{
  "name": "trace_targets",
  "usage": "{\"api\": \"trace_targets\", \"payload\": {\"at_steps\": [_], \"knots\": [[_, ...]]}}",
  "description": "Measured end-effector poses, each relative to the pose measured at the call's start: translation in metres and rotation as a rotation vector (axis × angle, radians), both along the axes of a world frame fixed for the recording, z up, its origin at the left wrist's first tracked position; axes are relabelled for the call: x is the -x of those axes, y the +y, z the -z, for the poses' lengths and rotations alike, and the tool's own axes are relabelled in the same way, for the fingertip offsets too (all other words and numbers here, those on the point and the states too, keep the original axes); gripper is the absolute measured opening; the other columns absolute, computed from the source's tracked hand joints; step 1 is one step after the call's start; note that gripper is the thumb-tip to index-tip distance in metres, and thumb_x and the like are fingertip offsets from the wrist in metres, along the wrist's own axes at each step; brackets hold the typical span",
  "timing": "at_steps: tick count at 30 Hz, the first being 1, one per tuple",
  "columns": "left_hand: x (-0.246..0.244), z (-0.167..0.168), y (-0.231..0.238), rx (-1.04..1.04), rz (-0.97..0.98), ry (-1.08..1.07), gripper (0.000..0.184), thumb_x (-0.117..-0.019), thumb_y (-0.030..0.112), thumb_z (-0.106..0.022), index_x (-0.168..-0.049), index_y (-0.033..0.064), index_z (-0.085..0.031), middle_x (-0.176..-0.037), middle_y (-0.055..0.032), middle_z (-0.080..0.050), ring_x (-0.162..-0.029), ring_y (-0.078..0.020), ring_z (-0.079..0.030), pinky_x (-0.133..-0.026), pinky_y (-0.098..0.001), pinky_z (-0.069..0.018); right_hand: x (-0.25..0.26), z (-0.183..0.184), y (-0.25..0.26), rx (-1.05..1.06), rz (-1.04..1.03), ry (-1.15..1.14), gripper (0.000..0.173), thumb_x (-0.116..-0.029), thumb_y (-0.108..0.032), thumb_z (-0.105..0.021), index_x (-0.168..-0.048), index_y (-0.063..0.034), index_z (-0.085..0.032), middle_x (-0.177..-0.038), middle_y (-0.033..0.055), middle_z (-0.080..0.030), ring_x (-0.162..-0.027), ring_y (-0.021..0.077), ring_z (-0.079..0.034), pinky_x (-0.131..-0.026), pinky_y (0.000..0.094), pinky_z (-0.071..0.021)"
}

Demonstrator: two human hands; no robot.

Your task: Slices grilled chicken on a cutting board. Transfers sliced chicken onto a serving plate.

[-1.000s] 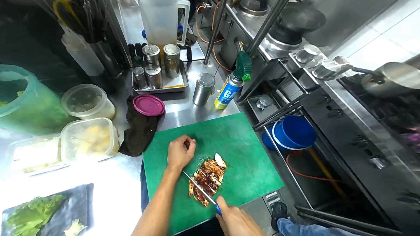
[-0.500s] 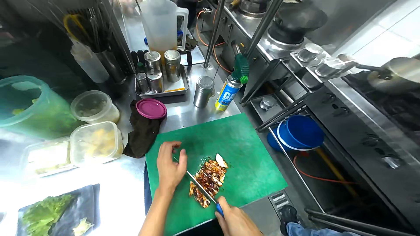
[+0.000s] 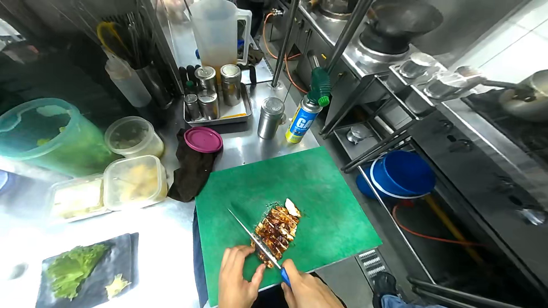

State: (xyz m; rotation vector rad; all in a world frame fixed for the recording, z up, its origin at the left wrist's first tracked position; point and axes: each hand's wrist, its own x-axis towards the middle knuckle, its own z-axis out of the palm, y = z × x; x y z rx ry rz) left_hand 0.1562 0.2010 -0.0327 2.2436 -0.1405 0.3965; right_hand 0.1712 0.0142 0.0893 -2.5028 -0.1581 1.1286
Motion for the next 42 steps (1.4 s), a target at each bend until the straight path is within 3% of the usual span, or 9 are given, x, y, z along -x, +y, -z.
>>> {"api": "trace_targets", "payload": {"at_steps": [11,16,19,22,24,27,37,42], "knots": [[-0.013,-0.003,0.006,0.025,0.052,-0.006,0.034,-0.0861,0.035,-0.074,-0.112,0.0135,-0.071,-0.105,0.0012,-0.071,-0.099,-0.0102,-0.066,-0.084,-0.0266,-0.0579,-0.001,0.006,0.008,0.062,-0.005,0.066,0.034,-0.1079,-0.023,-0.044,-0.138,-0.0083,-0.044,-0.099,0.0182,-0.07,-0.093,0.0377,-0.073,-0.078,0.0512,-0.0586],[-0.098,-0.041,0.017,-0.061,0.05,-0.117,0.026,-0.0913,0.021,-0.06,-0.107,0.0035,-0.071,-0.093,-0.0047,-0.071,-0.077,-0.0125,-0.067,-0.067,-0.03,-0.0592,-0.002,0.003,0.01,0.087,-0.014,0.096,0.034,-0.1082,-0.021,-0.044,-0.139,-0.0083,-0.043,-0.1,0.0187,-0.07,-0.094,0.0383,-0.073,-0.079,0.0512,-0.0583],[-0.158,-0.051,0.014,-0.113,0.167,0.02,0.027,-0.0965,0.015,-0.059,-0.118,0.0012,-0.067,-0.096,-0.0099,-0.071,-0.077,-0.0204,-0.068,-0.07,-0.0407,-0.0601,-0.003,0.004,0.011,0.103,-0.012,0.094,0.034,-0.1081,-0.021,-0.044,-0.14,-0.009,-0.042,-0.1,0.0185,-0.07,-0.094,0.0384,-0.073,-0.079,0.0515,-0.0584],[-0.188,-0.035,0.008,-0.149,0.314,0.211,0.033,-0.1036,0.019,-0.053,-0.131,0.0035,-0.061,-0.095,-0.0107,-0.07,-0.079,-0.0243,-0.068,-0.075,-0.0474,-0.0597,-0.005,0.003,0.01,0.117,0.0,0.098,0.035,-0.1074,-0.021,-0.045,-0.141,-0.0099,-0.043,-0.1,0.0184,-0.07,-0.094,0.0388,-0.073,-0.079,0.0528,-0.0583],[-0.19,-0.023,0.008,-0.172,0.344,0.267,0.034,-0.1045,0.022,-0.05,-0.133,0.0063,-0.061,-0.095,-0.0089,-0.071,-0.08,-0.0239,-0.07,-0.077,-0.0485,-0.06,-0.008,0.001,0.009,0.129,-0.004,0.119,0.035,-0.1076,-0.021,-0.045,-0.141,-0.0103,-0.043,-0.101,0.0187,-0.07,-0.095,0.0392,-0.072,-0.08,0.0529,-0.0581],[-0.186,-0.016,0.009,-0.143,0.314,0.209,0.032,-0.1032,0.021,-0.05,-0.127,0.0053,-0.063,-0.088,-0.0072,-0.07,-0.071,-0.021,-0.067,-0.068,-0.045,-0.0594,-0.008,0.003,0.009,0.123,-0.013,0.13,0.035,-0.1083,-0.021,-0.043,-0.141,-0.0102,-0.041,-0.099,0.0182,-0.07,-0.094,0.0387,-0.072,-0.079,0.0525,-0.0582],[-0.183,-0.024,0.009,-0.094,0.27,0.188,0.03,-0.0994,0.012,-0.051,-0.125,0.004,-0.064,-0.083,-0.0074,-0.068,-0.065,-0.0184,-0.065,-0.062,-0.04,-0.0584,0.001,0.031,0.008,0.088,0.009,0.05,0.034,-0.1089,-0.024,-0.043,-0.138,-0.0083,-0.044,-0.096,0.0183,-0.071,-0.09,0.0387,-0.073,-0.077,0.0526,-0.0585],[-0.173,-0.033,0.011,0.063,-0.016,-0.071,0.026,-0.0998,0.011,-0.054,-0.12,-0.0012,-0.065,-0.105,-0.0143,-0.07,-0.087,-0.0206,-0.069,-0.078,-0.0388,-0.0604,0.003,0.033,-0.006,-0.037,0.011,-0.024,0.034,-0.1077,-0.028,-0.046,-0.133,-0.0051,-0.049,-0.093,0.0184,-0.07,-0.087,0.0379,-0.073,-0.075,0.0517,-0.0584]]}}
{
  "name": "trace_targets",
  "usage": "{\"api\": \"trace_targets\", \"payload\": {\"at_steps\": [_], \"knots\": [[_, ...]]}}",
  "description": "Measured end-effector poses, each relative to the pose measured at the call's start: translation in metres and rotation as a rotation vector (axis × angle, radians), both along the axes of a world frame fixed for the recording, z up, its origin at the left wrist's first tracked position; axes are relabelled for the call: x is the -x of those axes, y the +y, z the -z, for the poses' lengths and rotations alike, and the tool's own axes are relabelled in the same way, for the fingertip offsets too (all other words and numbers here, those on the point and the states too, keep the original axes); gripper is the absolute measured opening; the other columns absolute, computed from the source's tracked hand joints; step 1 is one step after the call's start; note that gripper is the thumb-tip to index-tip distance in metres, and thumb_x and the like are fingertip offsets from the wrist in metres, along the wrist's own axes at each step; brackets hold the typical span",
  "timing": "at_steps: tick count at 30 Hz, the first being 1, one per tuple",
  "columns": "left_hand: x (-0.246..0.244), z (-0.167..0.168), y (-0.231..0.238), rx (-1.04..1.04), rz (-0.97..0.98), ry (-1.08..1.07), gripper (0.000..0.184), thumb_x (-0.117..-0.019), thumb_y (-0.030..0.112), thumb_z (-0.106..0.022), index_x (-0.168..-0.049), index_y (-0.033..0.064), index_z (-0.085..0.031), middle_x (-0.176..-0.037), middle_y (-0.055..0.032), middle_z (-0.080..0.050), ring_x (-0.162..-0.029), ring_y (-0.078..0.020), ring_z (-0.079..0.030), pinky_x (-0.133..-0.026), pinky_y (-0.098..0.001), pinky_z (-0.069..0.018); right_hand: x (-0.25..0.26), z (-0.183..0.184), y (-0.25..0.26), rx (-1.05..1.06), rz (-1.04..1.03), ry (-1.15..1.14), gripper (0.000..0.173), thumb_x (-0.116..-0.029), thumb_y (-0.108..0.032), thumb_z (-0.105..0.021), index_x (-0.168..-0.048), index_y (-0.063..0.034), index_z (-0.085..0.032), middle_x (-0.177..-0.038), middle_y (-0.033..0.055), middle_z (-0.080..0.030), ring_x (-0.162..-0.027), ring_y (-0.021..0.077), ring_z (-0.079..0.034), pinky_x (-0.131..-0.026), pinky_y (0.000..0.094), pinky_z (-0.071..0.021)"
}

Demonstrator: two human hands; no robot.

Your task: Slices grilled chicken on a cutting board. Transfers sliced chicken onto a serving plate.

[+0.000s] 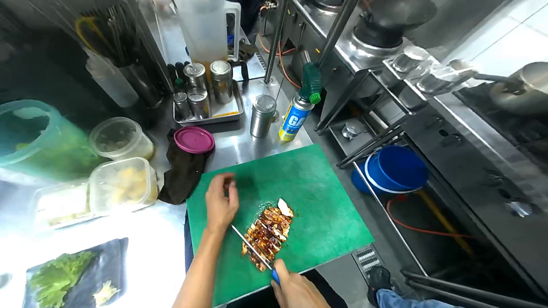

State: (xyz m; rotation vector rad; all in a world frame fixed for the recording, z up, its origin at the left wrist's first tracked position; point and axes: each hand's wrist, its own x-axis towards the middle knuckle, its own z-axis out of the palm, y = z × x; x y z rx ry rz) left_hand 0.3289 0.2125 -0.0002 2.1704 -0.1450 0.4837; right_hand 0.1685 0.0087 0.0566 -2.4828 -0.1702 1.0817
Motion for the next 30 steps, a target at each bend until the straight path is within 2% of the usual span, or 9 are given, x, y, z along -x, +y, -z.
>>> {"api": "trace_targets", "payload": {"at_steps": [2,5,7,11,13,16,19,26,30], "knots": [[0.019,-0.01,0.003,0.071,-0.166,-0.03,0.027,-0.1007,0.013,-0.053,-0.121,-0.0015,-0.062,-0.104,-0.0127,-0.069,-0.087,-0.017,-0.069,-0.077,-0.0347,-0.0592,-0.001,-0.002,-0.003,-0.043,-0.004,-0.03,0.034,-0.1073,-0.029,-0.047,-0.131,-0.0048,-0.051,-0.091,0.0178,-0.07,-0.084,0.0376,-0.073,-0.073,0.0518,-0.0583],[0.067,-0.014,0.002,0.142,-0.336,0.057,0.029,-0.1007,0.019,-0.053,-0.121,0.0002,-0.061,-0.099,-0.0067,-0.068,-0.082,-0.011,-0.067,-0.073,-0.0302,-0.0594,-0.006,-0.008,-0.008,-0.067,-0.05,0.009,0.035,-0.1065,-0.03,-0.048,-0.133,-0.007,-0.051,-0.092,0.0171,-0.071,-0.086,0.0375,-0.073,-0.074,0.0528,-0.058],[0.1,-0.012,-0.002,0.173,-0.433,0.096,0.032,-0.0984,0.022,-0.054,-0.121,-0.001,-0.06,-0.101,-0.0055,-0.068,-0.087,-0.0096,-0.068,-0.076,-0.0282,-0.0595,-0.01,-0.01,-0.014,-0.09,-0.119,0.04,0.035,-0.1055,-0.03,-0.05,-0.134,-0.008,-0.051,-0.092,0.0174,-0.071,-0.087,0.0383,-0.073,-0.074,0.0544,-0.0577],[0.149,-0.015,-0.01,0.27,-0.633,0.017,0.041,-0.0951,0.016,-0.054,-0.125,-0.0125,-0.051,-0.111,-0.0141,-0.063,-0.099,-0.0115,-0.064,-0.088,-0.0259,-0.0552,-0.022,-0.012,-0.027,-0.164,-0.228,0.017,0.035,-0.1048,-0.028,-0.052,-0.133,-0.0069,-0.052,-0.091,0.0189,-0.071,-0.084,0.0395,-0.072,-0.072,0.0563,-0.0575],[0.165,-0.023,-0.016,0.223,-0.698,0.032,0.038,-0.0938,0.012,-0.053,-0.121,-0.0144,-0.051,-0.107,-0.0139,-0.063,-0.094,-0.0074,-0.064,-0.084,-0.0212,-0.0551,-0.03,-0.013,-0.035,-0.197,-0.217,-0.041,0.035,-0.1045,-0.028,-0.052,-0.132,-0.0057,-0.053,-0.087,0.0183,-0.07,-0.081,0.0387,-0.072,-0.07,0.0556,-0.0579],[0.188,-0.026,-0.029,0.136,-0.678,0.275,0.035,-0.0942,0.013,-0.057,-0.12,-0.0103,-0.058,-0.099,-0.0136,-0.07,-0.079,-0.0114,-0.068,-0.068,-0.0276,-0.0587,-0.042,-0.012,-0.05,-0.262,-0.172,-0.141,0.038,-0.1021,-0.028,-0.055,-0.131,-0.0046,-0.055,-0.082,0.016,-0.07,-0.075,0.0358,-0.072,-0.066,0.0538,-0.0583],[0.199,-0.02,-0.048,0.079,-0.606,0.478,0.033,-0.0896,0.013,-0.065,-0.118,-0.0034,-0.062,-0.092,-0.0082,-0.075,-0.067,-0.015,-0.071,-0.059,-0.0345,-0.0601,-0.055,-0.006,-0.073,-0.302,-0.117,-0.273,0.038,-0.0992,-0.027,-0.059,-0.13,-0.0043,-0.057,-0.078,0.0125,-0.07,-0.068,0.0312,-0.071,-0.061,0.0505,-0.0584],[0.192,-0.021,-0.077,0.086,-0.68,0.63,0.04,-0.0867,0.012,-0.072,-0.122,0.0003,-0.061,-0.095,-0.0049,-0.077,-0.066,-0.0157,-0.07,-0.061,-0.0371,-0.059,-0.086,0.011,-0.14,-0.242,0.044,-0.502,0.039,-0.0929,-0.021,-0.065,-0.127,-0.0022,-0.06,-0.081,0.0111,-0.071,-0.064,0.028,-0.07,-0.056,0.0503,-0.0573],[0.185,-0.03,-0.082,0.114,-0.706,0.776,0.045,-0.0835,0.016,-0.079,-0.123,0.0033,-0.061,-0.093,-0.003,-0.078,-0.068,-0.0162,-0.071,-0.064,-0.0384,-0.0586,-0.102,0.02,-0.161,-0.119,0.112,-0.538,0.046,-0.0876,-0.018,-0.068,-0.13,-0.0023,-0.059,-0.086,0.0145,-0.071,-0.069,0.0342,-0.07,-0.058,0.0554,-0.0559]]}}
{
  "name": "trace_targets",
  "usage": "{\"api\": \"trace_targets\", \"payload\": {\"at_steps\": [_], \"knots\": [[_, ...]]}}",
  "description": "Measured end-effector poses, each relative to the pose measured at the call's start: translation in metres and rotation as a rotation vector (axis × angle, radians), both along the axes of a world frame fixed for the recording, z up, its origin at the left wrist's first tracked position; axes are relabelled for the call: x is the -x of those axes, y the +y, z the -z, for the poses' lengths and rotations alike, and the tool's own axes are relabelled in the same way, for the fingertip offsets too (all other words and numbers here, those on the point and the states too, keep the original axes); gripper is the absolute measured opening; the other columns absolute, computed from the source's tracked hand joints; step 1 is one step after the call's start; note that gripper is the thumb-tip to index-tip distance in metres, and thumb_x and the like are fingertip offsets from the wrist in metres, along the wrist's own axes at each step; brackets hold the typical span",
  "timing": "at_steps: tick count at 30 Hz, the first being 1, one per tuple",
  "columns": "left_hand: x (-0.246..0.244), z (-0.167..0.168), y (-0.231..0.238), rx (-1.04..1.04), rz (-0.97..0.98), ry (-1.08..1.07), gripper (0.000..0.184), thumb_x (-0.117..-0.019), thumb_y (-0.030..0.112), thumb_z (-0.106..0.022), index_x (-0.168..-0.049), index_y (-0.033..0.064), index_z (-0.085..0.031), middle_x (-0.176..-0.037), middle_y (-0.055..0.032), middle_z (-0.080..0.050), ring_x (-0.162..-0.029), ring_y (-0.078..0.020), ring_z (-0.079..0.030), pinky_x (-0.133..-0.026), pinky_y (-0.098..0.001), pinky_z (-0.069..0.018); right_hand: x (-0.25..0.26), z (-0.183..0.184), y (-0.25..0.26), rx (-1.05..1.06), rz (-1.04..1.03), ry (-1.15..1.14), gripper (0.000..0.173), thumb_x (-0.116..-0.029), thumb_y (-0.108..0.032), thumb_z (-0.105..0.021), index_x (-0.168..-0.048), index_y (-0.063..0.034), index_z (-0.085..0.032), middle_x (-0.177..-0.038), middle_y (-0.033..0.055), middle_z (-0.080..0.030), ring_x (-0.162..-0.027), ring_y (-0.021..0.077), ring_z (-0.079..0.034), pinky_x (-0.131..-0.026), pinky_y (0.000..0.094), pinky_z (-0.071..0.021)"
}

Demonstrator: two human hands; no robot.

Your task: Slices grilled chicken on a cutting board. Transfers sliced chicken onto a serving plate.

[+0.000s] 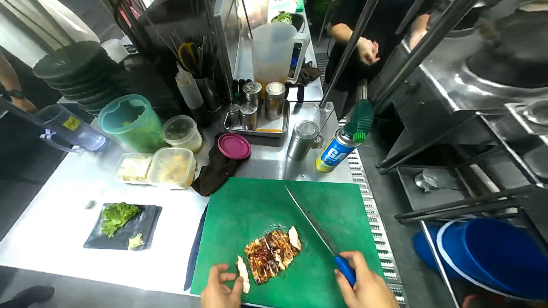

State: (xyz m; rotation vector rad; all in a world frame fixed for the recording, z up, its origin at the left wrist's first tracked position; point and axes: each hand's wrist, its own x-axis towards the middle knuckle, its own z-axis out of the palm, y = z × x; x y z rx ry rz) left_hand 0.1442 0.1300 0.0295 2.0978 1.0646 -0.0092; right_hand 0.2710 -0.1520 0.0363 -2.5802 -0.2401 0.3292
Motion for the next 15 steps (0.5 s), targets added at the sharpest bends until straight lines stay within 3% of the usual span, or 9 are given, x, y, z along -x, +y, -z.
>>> {"api": "trace_targets", "payload": {"at_steps": [5,10,15], "knots": [[-0.003,-0.003,-0.009,0.027,-0.054,0.057,0.05,-0.0813,0.016,-0.082,-0.125,0.0035,-0.06,-0.092,-0.0025,-0.077,-0.067,-0.016,-0.07,-0.064,-0.0383,-0.0572,-0.015,0.021,-0.011,0.034,0.029,-0.026,0.053,-0.0842,-0.016,-0.072,-0.134,-0.0045,-0.057,-0.1,0.0187,-0.069,-0.086,0.0394,-0.07,-0.068,0.0578,-0.0567],[-0.006,-0.003,-0.015,0.077,-0.123,0.041,0.05,-0.0811,0.017,-0.082,-0.124,0.0026,-0.06,-0.086,-0.0027,-0.076,-0.066,-0.0167,-0.069,-0.064,-0.0404,-0.0575,-0.02,0.027,-0.01,-0.012,-0.015,-0.139,0.049,-0.0815,-0.016,-0.072,-0.128,-0.0031,-0.063,-0.111,0.0215,-0.068,-0.1,0.0435,-0.066,-0.082,0.0579,-0.0556],[-0.008,-0.003,-0.02,0.134,-0.203,-0.013,0.04,-0.0844,0.013,-0.078,-0.121,0.0034,-0.063,-0.089,-0.0031,-0.076,-0.067,-0.0148,-0.069,-0.065,-0.0364,-0.0572,-0.03,0.025,-0.005,-0.028,-0.028,-0.221,0.04,-0.0803,-0.022,-0.07,-0.116,-0.0049,-0.069,-0.114,0.0236,-0.064,-0.102,0.0475,-0.062,-0.08,0.0618,-0.0523]]}}
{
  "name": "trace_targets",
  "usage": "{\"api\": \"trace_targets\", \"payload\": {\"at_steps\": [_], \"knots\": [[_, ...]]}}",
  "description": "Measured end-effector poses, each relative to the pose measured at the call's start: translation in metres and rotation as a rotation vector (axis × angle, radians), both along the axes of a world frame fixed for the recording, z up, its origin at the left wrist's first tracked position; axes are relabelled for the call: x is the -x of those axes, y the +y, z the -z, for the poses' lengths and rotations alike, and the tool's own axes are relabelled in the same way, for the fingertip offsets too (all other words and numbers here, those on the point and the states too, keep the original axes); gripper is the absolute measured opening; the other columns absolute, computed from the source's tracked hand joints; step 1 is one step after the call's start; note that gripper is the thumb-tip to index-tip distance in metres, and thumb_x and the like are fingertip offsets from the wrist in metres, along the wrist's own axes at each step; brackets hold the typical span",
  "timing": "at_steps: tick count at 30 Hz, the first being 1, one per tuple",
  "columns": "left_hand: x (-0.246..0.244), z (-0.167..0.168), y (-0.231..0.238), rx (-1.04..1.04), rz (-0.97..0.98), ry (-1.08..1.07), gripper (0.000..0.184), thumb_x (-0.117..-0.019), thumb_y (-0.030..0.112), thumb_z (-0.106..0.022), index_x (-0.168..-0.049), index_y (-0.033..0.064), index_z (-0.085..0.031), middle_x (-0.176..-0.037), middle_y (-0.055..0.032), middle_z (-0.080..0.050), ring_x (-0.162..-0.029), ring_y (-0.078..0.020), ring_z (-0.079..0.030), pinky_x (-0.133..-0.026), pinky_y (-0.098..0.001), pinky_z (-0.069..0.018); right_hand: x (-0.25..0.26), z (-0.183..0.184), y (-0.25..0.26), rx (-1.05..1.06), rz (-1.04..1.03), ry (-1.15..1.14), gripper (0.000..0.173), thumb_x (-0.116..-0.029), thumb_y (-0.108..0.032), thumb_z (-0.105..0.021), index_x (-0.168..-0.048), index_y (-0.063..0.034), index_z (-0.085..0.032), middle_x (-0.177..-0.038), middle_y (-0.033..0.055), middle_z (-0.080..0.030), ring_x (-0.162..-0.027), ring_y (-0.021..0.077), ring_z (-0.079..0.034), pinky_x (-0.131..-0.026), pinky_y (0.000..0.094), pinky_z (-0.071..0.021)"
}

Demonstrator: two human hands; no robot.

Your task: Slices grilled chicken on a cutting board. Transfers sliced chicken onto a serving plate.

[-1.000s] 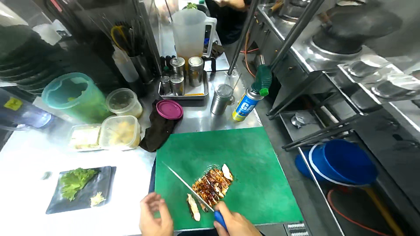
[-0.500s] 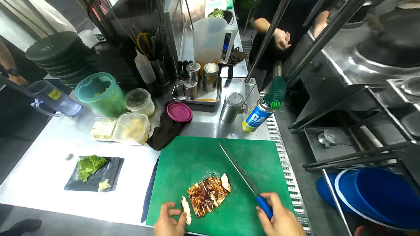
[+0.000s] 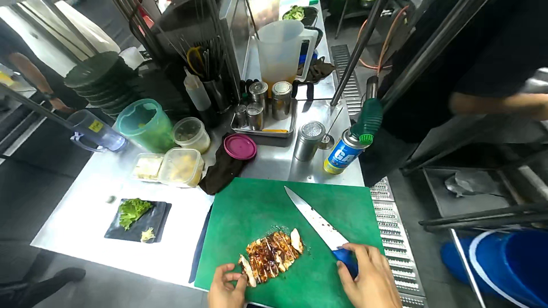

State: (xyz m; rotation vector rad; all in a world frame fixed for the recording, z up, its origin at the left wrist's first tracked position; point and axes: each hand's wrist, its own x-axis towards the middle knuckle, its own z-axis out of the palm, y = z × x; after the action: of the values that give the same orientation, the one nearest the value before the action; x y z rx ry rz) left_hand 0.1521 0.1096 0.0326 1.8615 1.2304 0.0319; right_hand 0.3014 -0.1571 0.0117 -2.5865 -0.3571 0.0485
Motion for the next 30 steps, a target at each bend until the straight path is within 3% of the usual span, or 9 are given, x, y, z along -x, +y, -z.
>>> {"api": "trace_targets", "payload": {"at_steps": [6,12,14,17,20,25,30], "knots": [[-0.003,0.006,-0.005,-0.013,-0.014,-0.087,0.033,-0.0825,0.007,-0.076,-0.114,0.0041,-0.067,-0.087,-0.0011,-0.075,-0.064,-0.0121,-0.066,-0.062,-0.0325,-0.0557,-0.01,-0.003,0.013,-0.078,-0.066,0.024,0.032,-0.0849,-0.022,-0.066,-0.113,-0.0064,-0.07,-0.111,0.0153,-0.066,-0.092,0.0321,-0.067,-0.075,0.0487,-0.0586],[-0.004,0.006,0.0,-0.003,-0.024,0.016,0.034,-0.0831,0.012,-0.08,-0.114,0.003,-0.068,-0.086,-0.0038,-0.076,-0.069,-0.0161,-0.07,-0.068,-0.0398,-0.0579,-0.01,-0.01,0.03,-0.105,-0.141,0.156,0.027,-0.0933,-0.015,-0.061,-0.117,-0.0083,-0.071,-0.107,0.009,-0.072,-0.078,0.024,-0.07,-0.067,0.045,-0.0597],[-0.004,0.006,0.003,0.027,-0.008,0.047,0.03,-0.085,0.015,-0.079,-0.112,0.0047,-0.071,-0.086,-0.0032,-0.076,-0.07,-0.0159,-0.071,-0.071,-0.0411,-0.0586,-0.012,-0.011,0.039,-0.074,-0.153,0.197,0.028,-0.096,-0.016,-0.057,-0.12,-0.01,-0.071,-0.107,0.0067,-0.074,-0.084,0.0225,-0.072,-0.072,0.0439,-0.061],[-0.007,0.005,0.005,0.022,0.012,0.079,0.024,-0.0869,0.018,-0.077,-0.108,0.008,-0.074,-0.088,-0.0015,-0.077,-0.073,-0.0156,-0.072,-0.072,-0.0422,-0.0592,-0.024,-0.027,0.055,0.081,-0.195,0.414,0.035,-0.1029,-0.023,-0.053,-0.132,-0.0119,-0.067,-0.118,0.0073,-0.072,-0.105,0.0244,-0.071,-0.09,0.0464,-0.0576],[-0.01,0.004,0.005,0.008,0.025,0.073,0.022,-0.0871,0.017,-0.077,-0.107,0.0089,-0.074,-0.088,-0.0005,-0.078,-0.074,-0.0149,-0.073,-0.073,-0.0418,-0.0596,-0.035,-0.038,0.072,0.187,-0.207,0.541,0.04,-0.1048,-0.029,-0.05,-0.139,-0.0131,-0.063,-0.124,0.0073,-0.07,-0.113,0.0247,-0.068,-0.097,0.0474,-0.0542],[-0.014,0.002,0.003,0.001,0.008,0.045,0.022,-0.0875,0.015,-0.075,-0.108,0.0083,-0.074,-0.09,-0.0005,-0.078,-0.074,-0.0152,-0.073,-0.074,-0.0424,-0.0607,-0.044,-0.04,0.086,0.19,-0.221,0.666,0.039,-0.1018,-0.031,-0.056,-0.137,-0.0155,-0.062,-0.13,0.0085,-0.064,-0.118,0.0256,-0.064,-0.1,0.0479,-0.0527],[-0.015,0.003,0.003,0.005,-0.012,0.012,0.022,-0.0861,0.012,-0.075,-0.107,0.0084,-0.074,-0.088,0.0006,-0.078,-0.071,-0.0134,-0.073,-0.071,-0.0391,-0.0612,-0.043,-0.035,0.086,0.134,-0.209,0.67,0.034,-0.1001,-0.027,-0.059,-0.131,-0.0148,-0.062,-0.126,0.0053,-0.068,-0.118,0.0217,-0.065,-0.1,0.0452,-0.0524]]}}
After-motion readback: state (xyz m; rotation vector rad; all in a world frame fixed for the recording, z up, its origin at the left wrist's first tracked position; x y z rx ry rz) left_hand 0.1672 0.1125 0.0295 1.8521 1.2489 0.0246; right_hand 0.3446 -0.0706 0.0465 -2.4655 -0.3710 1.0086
